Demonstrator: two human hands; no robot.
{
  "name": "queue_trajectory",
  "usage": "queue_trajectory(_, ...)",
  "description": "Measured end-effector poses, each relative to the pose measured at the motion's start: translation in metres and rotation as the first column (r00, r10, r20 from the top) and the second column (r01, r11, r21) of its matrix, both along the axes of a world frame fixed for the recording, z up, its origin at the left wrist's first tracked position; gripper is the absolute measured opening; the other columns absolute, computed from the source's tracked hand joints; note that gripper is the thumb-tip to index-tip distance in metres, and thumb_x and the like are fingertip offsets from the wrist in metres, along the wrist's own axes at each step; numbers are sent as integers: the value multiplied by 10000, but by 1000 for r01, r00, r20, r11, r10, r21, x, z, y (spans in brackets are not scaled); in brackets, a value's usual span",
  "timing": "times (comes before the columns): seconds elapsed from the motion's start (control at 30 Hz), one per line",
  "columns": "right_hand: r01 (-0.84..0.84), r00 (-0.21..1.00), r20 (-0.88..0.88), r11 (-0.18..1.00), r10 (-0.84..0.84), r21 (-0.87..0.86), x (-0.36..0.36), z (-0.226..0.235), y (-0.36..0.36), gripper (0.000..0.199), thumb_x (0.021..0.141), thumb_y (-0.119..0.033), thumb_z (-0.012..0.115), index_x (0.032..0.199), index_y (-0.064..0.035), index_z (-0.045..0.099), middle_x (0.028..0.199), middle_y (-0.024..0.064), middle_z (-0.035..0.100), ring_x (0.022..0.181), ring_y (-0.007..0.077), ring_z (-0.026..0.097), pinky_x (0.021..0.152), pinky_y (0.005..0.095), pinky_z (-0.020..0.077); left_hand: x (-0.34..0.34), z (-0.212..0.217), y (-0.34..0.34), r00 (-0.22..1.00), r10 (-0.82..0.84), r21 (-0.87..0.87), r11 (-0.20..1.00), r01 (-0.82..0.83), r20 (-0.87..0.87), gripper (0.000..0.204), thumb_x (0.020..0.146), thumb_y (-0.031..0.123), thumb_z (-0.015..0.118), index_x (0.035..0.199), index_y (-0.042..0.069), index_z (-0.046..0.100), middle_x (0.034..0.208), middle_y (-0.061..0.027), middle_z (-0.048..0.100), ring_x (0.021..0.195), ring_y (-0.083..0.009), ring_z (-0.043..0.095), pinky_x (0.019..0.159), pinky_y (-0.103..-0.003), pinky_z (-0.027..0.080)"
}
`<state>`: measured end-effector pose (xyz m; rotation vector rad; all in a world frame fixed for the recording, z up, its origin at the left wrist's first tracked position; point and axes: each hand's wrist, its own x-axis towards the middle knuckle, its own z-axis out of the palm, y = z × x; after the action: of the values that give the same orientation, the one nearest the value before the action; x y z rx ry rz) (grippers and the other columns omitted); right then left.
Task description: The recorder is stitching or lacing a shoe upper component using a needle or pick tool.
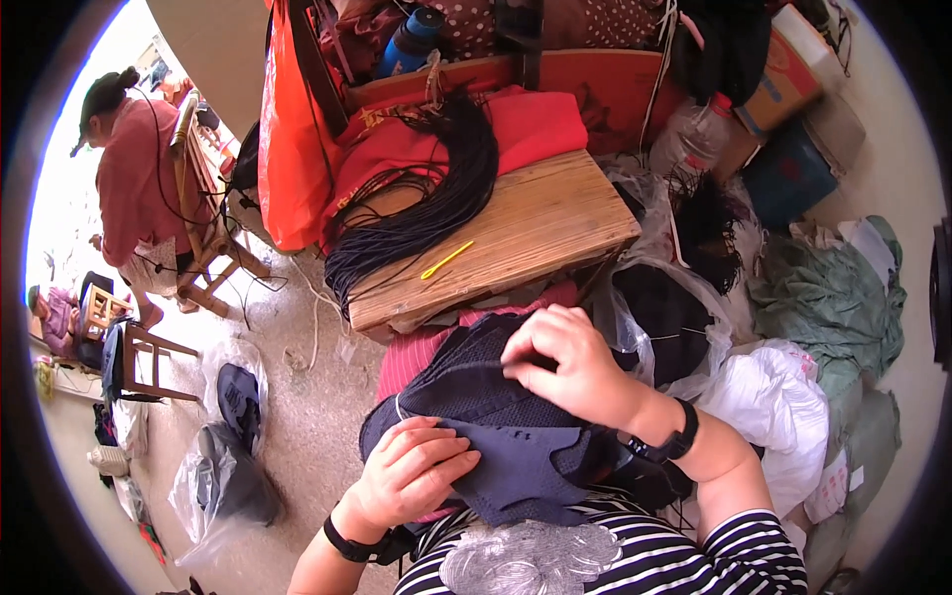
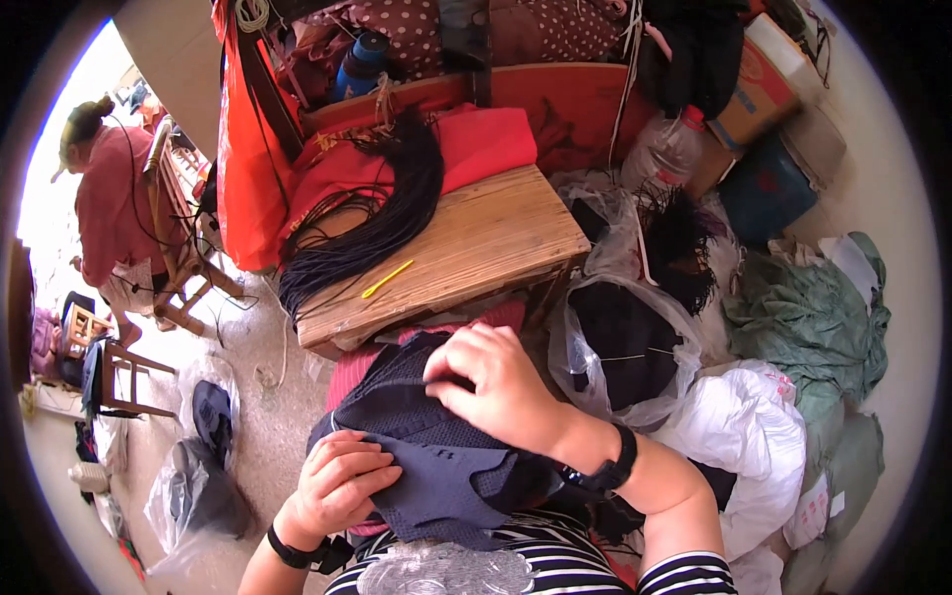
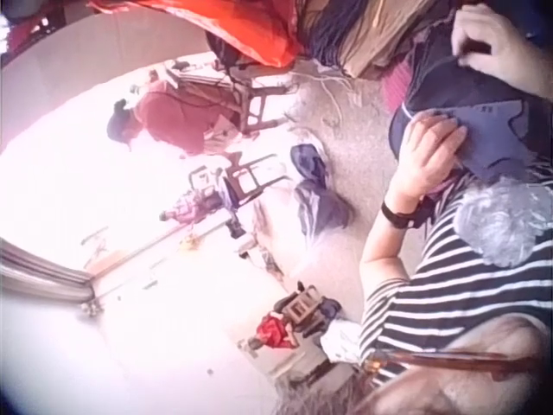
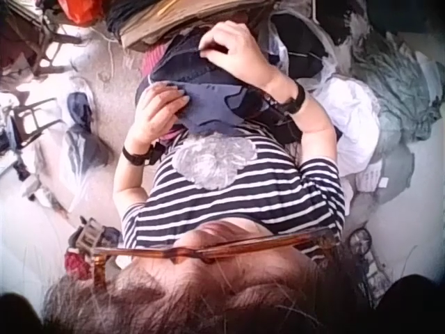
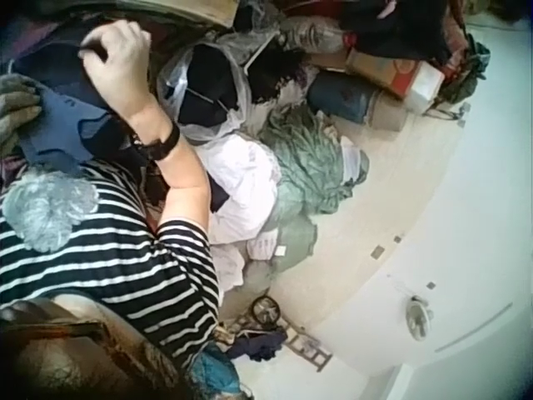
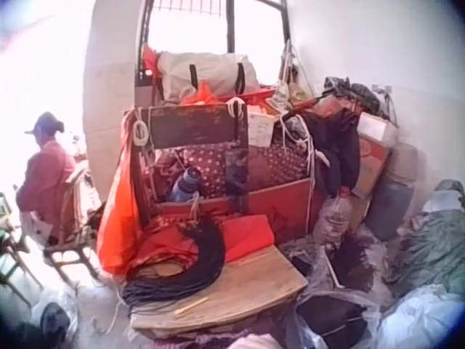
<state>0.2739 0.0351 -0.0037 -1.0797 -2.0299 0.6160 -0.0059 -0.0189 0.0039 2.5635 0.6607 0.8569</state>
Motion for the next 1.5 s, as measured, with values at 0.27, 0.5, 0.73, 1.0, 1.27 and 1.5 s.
queue_trajectory(0.27, -501, 858, -243, 843, 453, -196, 9, 31, -36, 76, 916, -69, 738, 991, -62, 731, 923, 54, 728, 835, 237, 705, 772, 351, 541, 0, -1, 4, 998, 57, 50, 997, -55, -37, 287, 707, 54, 717, 989, 97, 689, 1278, -107, 703, 1175, -272, 683, 1132, -520, 453)
queue_trajectory(0.5, 82, 993, 96, 994, -76, -66, 11, -12, 0, 312, 848, -244, 810, 1072, -81, 665, 953, 37, 651, 926, 246, 616, 871, 402, 467, 3, 0, -1, 999, -4, -28, 1000, 5, 36, 292, 731, 67, 706, 1022, 79, 697, 1187, -82, 741, 1084, -261, 707, 1089, -493, 484)
queue_trajectory(0.73, 69, 996, 69, 960, -53, -271, -1, -2, -5, 362, 783, -289, 852, 1046, -118, 671, 854, 6, 627, 915, 208, 613, 852, 399, 442, 6, -1, -1, 1000, 22, -16, 1000, -22, -9, 444, 699, 85, 689, 1139, 78, 748, 1124, -73, 727, 1058, -249, 692, 1074, -480, 491)
queue_trajectory(1.0, -563, 818, -440, 668, 370, -486, 21, 13, -19, 70, 961, -46, 713, 1020, -9, 711, 990, 81, 720, 922, 159, 702, 810, 281, 552, 5, 2, 5, 997, 63, -48, 997, -64, -40, 321, 714, 49, 670, 1028, 99, 713, 1242, -74, 732, 1162, -263, 685, 1206, -583, 329)
queue_trajectory(1.27, 120, 981, 159, 992, -112, -44, 8, -13, 2, 288, 816, -222, 829, 1013, -92, 663, 977, 52, 624, 1000, 275, 590, 954, 419, 446, 12, 1, -9, 989, 142, -155, 979, -136, 30, 416, 717, 24, 668, 1124, 97, 720, 1100, -56, 752, 1052, -246, 710, 1083, -504, 475)
queue_trajectory(1.5, 132, 986, 111, 991, -128, -37, 12, -23, 1, 350, 794, -253, 851, 1034, -112, 638, 1013, 31, 607, 983, 241, 568, 933, 393, 416, 13, 7, -2, 998, 59, -76, 995, -60, -15, 454, 685, 77, 697, 1134, 105, 755, 1135, -47, 726, 1056, -233, 687, 1067, -473, 472)
